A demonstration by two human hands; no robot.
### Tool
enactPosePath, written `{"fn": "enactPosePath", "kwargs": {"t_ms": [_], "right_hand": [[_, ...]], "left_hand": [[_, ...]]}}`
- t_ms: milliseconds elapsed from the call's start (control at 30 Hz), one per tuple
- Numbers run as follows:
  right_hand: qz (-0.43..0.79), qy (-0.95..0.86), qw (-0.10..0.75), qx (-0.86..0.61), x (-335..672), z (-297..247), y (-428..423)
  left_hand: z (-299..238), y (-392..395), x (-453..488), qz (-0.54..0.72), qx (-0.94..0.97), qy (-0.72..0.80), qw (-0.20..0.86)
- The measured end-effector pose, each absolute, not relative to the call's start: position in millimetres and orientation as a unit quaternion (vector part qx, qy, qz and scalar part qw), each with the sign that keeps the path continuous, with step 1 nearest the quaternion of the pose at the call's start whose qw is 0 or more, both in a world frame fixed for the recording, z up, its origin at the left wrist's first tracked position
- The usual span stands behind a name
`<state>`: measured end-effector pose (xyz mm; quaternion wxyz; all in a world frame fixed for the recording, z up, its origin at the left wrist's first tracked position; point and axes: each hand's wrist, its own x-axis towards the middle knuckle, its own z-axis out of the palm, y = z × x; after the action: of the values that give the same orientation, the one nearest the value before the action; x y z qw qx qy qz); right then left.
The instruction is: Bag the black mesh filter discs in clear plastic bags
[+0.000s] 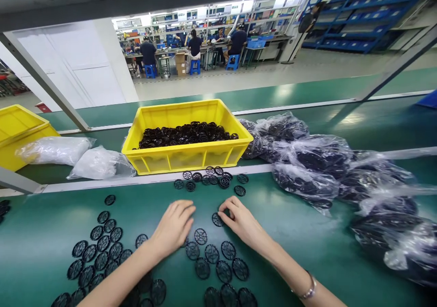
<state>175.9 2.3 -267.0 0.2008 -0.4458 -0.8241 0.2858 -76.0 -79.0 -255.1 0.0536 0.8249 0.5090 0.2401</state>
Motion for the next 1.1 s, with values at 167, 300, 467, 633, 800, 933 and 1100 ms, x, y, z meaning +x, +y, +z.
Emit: {"fn": "enactPosePath", "kwargs": {"t_ms": [167,300,467,633,800,933,1100], "right_hand": [[0.259,-0.836,0.213,-0.435,180.8,-267.9,-7.6],[0.282,-0.817,0.239,-0.443,187.7,-266.4,-1.9],[0.292,-0.805,0.251,-0.452,190.6,-262.1,7.6],[0.298,-0.81,0.245,-0.441,177.5,-260.8,15.8],[0.237,-0.863,0.233,-0.381,142.7,-261.0,30.6],[0.202,-0.893,0.229,-0.331,108.4,-265.3,46.4],[0.19,-0.909,0.21,-0.307,83.7,-273.8,56.9]], "left_hand": [[-257.5,-11.7,-78.3,0.237,0.797,0.556,0.002],[-256.0,12.1,-74.4,0.216,0.802,0.557,0.022],[-243.1,2.7,-75.6,0.251,0.782,0.567,0.068],[-246.2,-29.0,-85.0,0.292,0.738,0.587,0.159],[-268.7,-52.6,-88.8,0.288,0.714,0.616,0.169],[-276.3,-59.2,-86.1,0.283,0.71,0.63,0.137],[-277.4,-63.7,-87.0,0.282,0.718,0.622,0.135]]}}
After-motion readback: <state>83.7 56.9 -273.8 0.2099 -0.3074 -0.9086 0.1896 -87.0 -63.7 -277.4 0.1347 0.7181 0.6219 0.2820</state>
